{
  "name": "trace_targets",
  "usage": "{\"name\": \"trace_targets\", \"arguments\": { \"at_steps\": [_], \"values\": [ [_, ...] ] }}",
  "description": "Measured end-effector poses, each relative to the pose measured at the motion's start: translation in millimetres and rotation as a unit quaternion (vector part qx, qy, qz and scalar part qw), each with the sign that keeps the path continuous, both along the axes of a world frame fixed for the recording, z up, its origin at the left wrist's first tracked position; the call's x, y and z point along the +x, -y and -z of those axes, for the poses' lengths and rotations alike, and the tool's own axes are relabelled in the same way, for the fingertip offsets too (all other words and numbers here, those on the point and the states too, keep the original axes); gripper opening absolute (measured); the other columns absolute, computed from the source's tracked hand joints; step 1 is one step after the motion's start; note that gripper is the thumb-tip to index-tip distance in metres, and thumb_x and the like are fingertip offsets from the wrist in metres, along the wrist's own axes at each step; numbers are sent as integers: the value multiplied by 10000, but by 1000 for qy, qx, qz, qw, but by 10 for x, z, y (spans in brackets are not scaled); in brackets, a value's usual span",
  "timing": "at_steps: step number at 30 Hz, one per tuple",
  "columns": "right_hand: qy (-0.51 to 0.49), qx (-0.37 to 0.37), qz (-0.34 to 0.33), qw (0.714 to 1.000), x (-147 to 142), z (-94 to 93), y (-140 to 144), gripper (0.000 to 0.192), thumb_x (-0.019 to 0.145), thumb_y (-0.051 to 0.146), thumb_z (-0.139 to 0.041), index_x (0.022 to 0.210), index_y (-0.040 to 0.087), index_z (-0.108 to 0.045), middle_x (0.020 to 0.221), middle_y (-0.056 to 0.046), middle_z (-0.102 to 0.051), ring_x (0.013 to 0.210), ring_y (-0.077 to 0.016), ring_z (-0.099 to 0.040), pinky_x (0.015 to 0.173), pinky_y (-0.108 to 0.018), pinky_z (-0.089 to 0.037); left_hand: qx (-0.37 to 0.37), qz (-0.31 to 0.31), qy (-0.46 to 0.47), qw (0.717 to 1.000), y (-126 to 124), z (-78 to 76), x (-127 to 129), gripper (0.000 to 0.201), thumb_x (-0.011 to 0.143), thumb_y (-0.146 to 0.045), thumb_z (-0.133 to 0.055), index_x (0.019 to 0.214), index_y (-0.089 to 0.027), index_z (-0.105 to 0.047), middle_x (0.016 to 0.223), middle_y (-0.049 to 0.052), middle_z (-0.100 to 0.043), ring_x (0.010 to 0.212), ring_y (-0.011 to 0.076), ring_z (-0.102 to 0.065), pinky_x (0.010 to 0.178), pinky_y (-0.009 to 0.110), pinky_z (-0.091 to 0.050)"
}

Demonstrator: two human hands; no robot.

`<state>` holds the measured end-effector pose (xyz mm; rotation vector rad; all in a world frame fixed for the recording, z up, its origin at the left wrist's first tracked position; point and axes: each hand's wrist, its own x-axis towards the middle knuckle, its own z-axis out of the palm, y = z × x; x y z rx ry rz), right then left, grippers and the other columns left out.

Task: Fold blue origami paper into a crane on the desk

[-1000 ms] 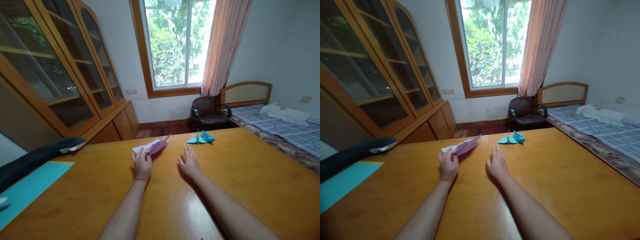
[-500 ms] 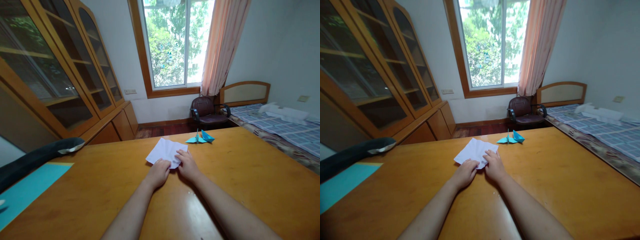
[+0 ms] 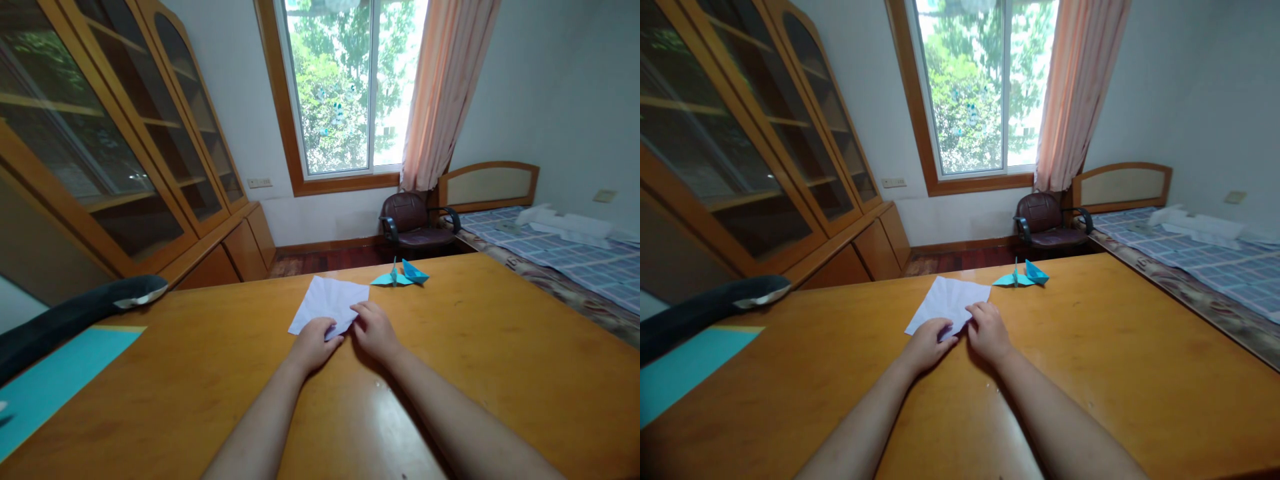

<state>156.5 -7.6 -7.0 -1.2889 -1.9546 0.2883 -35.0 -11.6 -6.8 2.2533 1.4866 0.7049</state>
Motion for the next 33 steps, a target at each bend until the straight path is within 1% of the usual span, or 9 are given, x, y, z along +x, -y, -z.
{"name": "trace_targets", "arguments": {
  "at_steps": [6, 10, 13, 17, 21, 25, 28, 30, 33],
  "values": [
    [-27, 12, 6, 1000, 11, 0, 7, 222, 840, 234, -520, 1028, 168, -615, 999, -94, -628, 969, -216, -558, 905, -320, -438, -20, -21, 36, 999, -13, -78, -2, 267, 892, -367, -461, 879, -196, -667, 878, 57, -701, 810, 198, -622, 726, 287, -452],
    [-2, -5, -25, 1000, 4, 2, 16, 182, 851, 191, -500, 988, 196, -619, 1025, -75, -634, 1007, -208, -551, 930, -320, -426, -39, -55, 69, 995, -23, -54, 3, 256, 867, -312, -507, 1040, -191, -653, 988, 78, -703, 897, 206, -632, 807, 300, -471],
    [14, 8, -45, 999, -6, 0, 17, 182, 865, 182, -504, 999, 199, -625, 1067, -70, -628, 1036, -194, -540, 944, -301, -415, -55, -68, 98, 991, -28, 0, 30, 378, 846, -280, -544, 1210, -186, -578, 998, 83, -692, 893, 199, -644, 821, 306, -494],
    [38, 14, -71, 997, -17, -10, 11, 193, 907, 189, -469, 972, 200, -651, 1077, -63, -627, 1016, -174, -546, 922, -270, -410, -70, -39, 136, 987, -23, 63, 90, 590, 812, -225, -575, 1378, -203, -410, 1044, 71, -654, 870, 158, -635, 781, 270, -520],
    [98, -18, -71, 992, -26, -10, 2, 182, 884, 163, -491, 878, 192, -671, 991, -50, -641, 956, -171, -553, 870, -261, -410, -84, -13, 138, 987, -9, 96, 140, 771, 745, -171, -632, 1442, -211, -303, 1142, 83, -604, 839, 132, -610, 743, 250, -535],
    [153, -56, -43, 986, -32, -8, 10, 153, 855, 187, -528, 860, 190, -681, 920, -46, -640, 888, -173, -556, 824, -263, -406, -61, 13, 106, 992, 0, 106, 143, 715, 718, -161, -647, 1389, -192, -405, 1279, 115, -539, 903, 154, -612, 776, 279, -546],
    [176, -69, -37, 981, -31, -16, 21, 184, 866, 206, -506, 876, 195, -690, 927, -51, -642, 884, -174, -555, 817, -264, -398, -14, 26, 43, 999, -1, 93, 115, 553, 730, -214, -664, 1269, -169, -551, 1360, 137, -496, 1127, 235, -559, 979, 372, -471],
    [184, -71, -36, 980, -29, -23, 24, 201, 874, 216, -493, 874, 197, -693, 938, -55, -642, 885, -175, -554, 818, -267, -394, 14, 41, -2, 999, -2, 78, 93, 464, 748, -268, -670, 1199, -173, -614, 1324, 128, -541, 1208, 270, -504, 1061, 412, -393],
    [185, -69, -39, 979, -27, -23, 23, 207, 873, 224, -492, 862, 198, -697, 945, -53, -643, 889, -175, -554, 826, -267, -390, 31, 66, -43, 996, -7, 59, 66, 360, 793, -307, -635, 1139, -210, -658, 1234, 101, -615, 1165, 267, -529, 1040, 406, -401]
  ]
}}
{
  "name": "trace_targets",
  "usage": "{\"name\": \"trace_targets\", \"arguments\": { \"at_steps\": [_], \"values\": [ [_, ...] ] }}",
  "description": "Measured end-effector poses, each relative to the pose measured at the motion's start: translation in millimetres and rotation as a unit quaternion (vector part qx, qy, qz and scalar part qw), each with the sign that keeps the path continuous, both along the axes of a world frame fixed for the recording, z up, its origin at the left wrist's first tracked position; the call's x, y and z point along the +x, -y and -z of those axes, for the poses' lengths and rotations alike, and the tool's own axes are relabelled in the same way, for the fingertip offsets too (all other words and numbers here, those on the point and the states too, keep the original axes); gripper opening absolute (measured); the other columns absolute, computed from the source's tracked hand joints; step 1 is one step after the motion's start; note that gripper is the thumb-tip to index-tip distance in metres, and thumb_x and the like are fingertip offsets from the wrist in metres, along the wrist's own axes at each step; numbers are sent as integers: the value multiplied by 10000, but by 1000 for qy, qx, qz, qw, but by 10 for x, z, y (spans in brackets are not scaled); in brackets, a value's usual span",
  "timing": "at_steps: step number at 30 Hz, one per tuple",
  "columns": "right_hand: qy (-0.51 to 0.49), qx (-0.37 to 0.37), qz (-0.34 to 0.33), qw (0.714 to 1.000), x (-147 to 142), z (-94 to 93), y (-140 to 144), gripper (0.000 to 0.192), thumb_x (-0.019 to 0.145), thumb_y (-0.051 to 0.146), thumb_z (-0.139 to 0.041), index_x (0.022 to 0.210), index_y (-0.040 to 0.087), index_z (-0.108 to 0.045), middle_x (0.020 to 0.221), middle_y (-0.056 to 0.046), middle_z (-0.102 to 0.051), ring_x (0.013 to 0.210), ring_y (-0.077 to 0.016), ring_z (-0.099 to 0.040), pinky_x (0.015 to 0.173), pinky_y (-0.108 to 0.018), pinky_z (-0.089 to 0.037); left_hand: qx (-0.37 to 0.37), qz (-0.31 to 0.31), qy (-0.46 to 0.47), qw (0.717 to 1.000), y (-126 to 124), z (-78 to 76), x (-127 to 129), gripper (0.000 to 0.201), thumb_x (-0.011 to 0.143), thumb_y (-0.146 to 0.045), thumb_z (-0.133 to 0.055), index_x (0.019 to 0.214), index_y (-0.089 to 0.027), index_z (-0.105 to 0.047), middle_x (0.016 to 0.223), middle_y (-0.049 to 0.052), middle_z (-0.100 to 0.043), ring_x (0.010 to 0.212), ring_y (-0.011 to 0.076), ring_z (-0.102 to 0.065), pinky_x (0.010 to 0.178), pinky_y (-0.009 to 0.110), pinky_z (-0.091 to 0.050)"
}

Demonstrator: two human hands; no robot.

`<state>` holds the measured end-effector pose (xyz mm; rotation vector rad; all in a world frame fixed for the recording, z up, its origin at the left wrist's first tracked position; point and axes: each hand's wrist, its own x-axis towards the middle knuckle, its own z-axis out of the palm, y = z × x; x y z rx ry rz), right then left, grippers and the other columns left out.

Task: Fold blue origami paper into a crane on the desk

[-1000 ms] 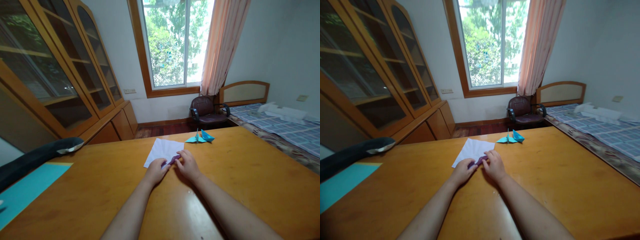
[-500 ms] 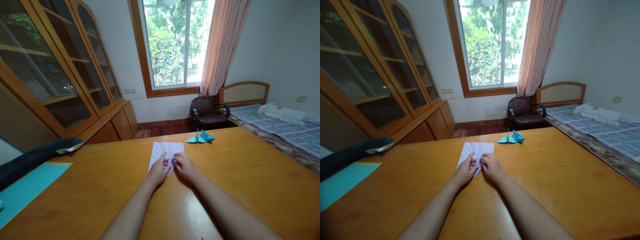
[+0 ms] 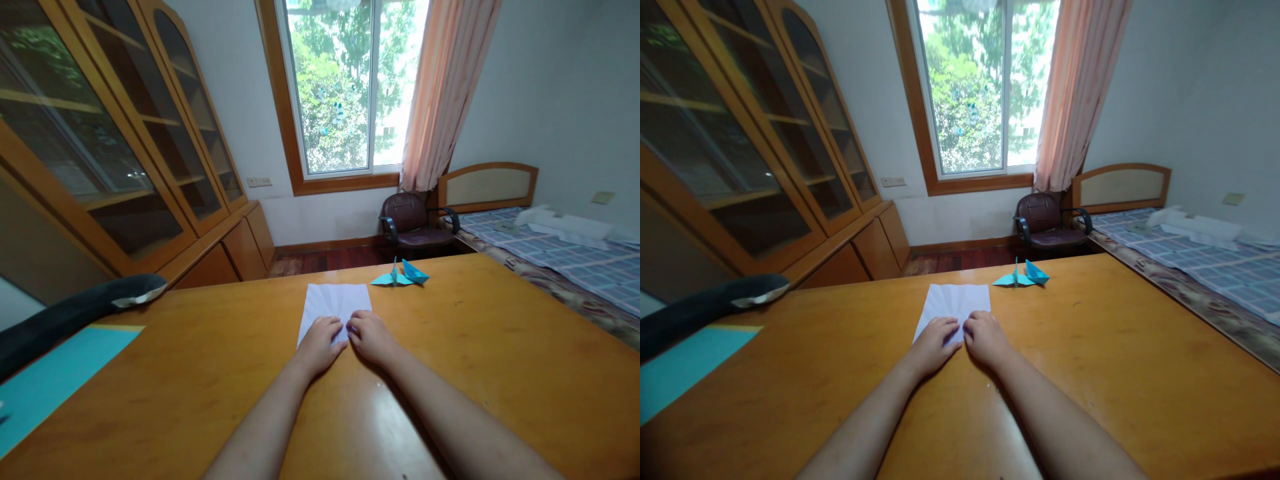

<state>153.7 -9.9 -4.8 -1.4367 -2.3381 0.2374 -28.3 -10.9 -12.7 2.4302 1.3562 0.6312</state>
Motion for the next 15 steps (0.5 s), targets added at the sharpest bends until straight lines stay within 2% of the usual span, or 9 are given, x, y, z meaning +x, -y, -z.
{"name": "trace_targets", "arguments": {
  "at_steps": [4, 9, 15],
  "values": [
    [-2, 1, -3, 1000, 0, 26, -10, 213, 873, 231, -495, 850, 199, -704, 959, -53, -647, 895, -176, -555, 828, -270, -389, 11, 11, -42, 999, -17, 3, -19, 283, 866, -286, -534, 1102, -226, -678, 1234, 87, -627, 1159, 253, -536, 1051, 408, -384],
    [-1, -1, -15, 1000, -5, 54, -30, 224, 876, 229, -493, 850, 203, -714, 961, -57, -663, 905, -177, -564, 834, -274, -387, -18, -3, -91, 996, -18, -3, -20, 382, 891, -292, -488, 1243, -193, -602, 1389, 97, -520, 1284, 269, -451, 1120, 441, -305],
    [3, 14, -64, 998, -30, 74, -18, 225, 857, 191, -501, 821, 192, -723, 873, -57, -692, 869, -178, -594, 832, -280, -398, -41, -46, -120, 991, 5, -33, 18, 450, 889, -313, -473, 1309, -167, -548, 1427, 122, -475, 1311, 274, -429, 1120, 422, -306]
  ]
}}
